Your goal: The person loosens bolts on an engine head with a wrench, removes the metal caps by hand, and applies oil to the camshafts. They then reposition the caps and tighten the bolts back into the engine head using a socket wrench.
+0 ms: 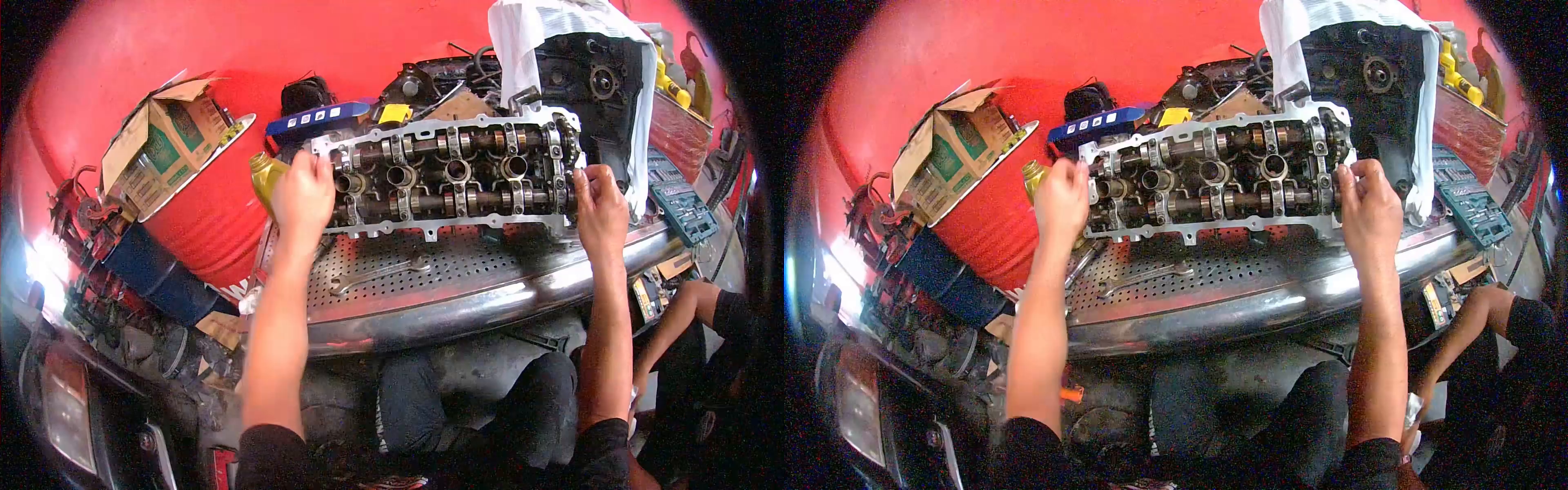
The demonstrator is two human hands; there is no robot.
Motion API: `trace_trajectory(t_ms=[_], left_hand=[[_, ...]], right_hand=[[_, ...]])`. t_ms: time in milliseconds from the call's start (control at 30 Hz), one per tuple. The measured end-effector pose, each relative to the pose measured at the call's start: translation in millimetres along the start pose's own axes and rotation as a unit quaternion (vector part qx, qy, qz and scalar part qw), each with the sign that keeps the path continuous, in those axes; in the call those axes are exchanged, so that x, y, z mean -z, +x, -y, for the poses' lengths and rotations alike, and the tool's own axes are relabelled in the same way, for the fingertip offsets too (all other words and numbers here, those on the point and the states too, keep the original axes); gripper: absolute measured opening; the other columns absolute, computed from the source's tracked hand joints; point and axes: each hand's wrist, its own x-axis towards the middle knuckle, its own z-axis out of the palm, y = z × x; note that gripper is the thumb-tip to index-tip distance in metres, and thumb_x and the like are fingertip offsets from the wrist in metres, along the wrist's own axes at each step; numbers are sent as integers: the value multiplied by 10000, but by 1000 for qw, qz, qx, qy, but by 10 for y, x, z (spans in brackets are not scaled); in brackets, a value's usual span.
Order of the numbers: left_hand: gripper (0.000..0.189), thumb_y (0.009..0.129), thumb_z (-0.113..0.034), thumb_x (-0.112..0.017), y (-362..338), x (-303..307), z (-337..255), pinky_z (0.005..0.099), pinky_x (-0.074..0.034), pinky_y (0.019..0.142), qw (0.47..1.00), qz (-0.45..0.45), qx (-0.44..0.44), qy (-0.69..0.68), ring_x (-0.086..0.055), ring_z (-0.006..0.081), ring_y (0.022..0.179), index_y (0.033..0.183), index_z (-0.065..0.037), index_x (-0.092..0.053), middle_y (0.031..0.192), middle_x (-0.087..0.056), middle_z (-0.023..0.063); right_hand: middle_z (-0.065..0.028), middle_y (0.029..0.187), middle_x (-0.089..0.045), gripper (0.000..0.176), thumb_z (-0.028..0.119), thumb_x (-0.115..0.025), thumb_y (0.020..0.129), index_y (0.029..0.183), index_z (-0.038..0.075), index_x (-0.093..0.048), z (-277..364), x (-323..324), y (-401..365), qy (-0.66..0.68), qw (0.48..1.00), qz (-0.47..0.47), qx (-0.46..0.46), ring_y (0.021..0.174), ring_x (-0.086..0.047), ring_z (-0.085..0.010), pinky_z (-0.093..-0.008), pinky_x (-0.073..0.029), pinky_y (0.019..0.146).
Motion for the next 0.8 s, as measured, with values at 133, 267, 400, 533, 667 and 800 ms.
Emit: trace_trajectory(t_ms=[133,267,400,533,667,800], left_hand=[[175,865,-185,-722,-527,-209,129,420,-535,658,988,4,57,-146,-675,310,665,906,-23,-668,733,-681,144],[170,835,-170,-750,-600,-589,228,417,-503,680,982,-16,66,-175,-627,299,714,867,-20,-677,726,-637,128],[168,851,-172,-738,-639,-631,149,443,-480,672,987,-93,4,-134,-597,315,706,823,-28,-657,708,-604,119],[161,851,-142,-736,-654,-625,138,433,-473,672,987,-131,-58,-74,-588,300,719,808,-34,-626,728,-600,104],[167,841,-115,-747,-682,-682,100,420,-470,668,973,-165,-41,-159,-578,295,718,801,-37,-605,741,-598,93],[137,829,-81,-747,-660,-729,182,415,-457,648,977,-163,-55,-125,-560,284,704,814,-45,-616,736,-578,88]], right_hand=[[-139,734,-667,240,252,-674,957,928,15,-656,-142,-124,16,55,998,-12,11,653,-644,-285,-386,-494,616],[-145,755,-684,233,233,-683,950,925,2,-663,-64,-109,0,76,997,-5,-14,658,-657,-263,-371,-495,619],[-142,744,-687,236,230,-687,947,916,-2,-657,-124,-130,-9,86,996,-10,-21,650,-663,-256,-369,-495,617],[-125,782,-670,219,225,-688,943,917,9,-657,-95,-135,8,52,998,-17,-1,688,-651,-268,-378,-496,641],[-108,874,-650,169,207,-702,924,935,41,-669,121,-131,10,23,993,-79,90,802,-636,-276,-382,-498,688],[-107,897,-637,174,173,-772,838,952,70,-691,951,-400,-4,118,957,-54,259,880,-609,-306,-413,-494,792]])
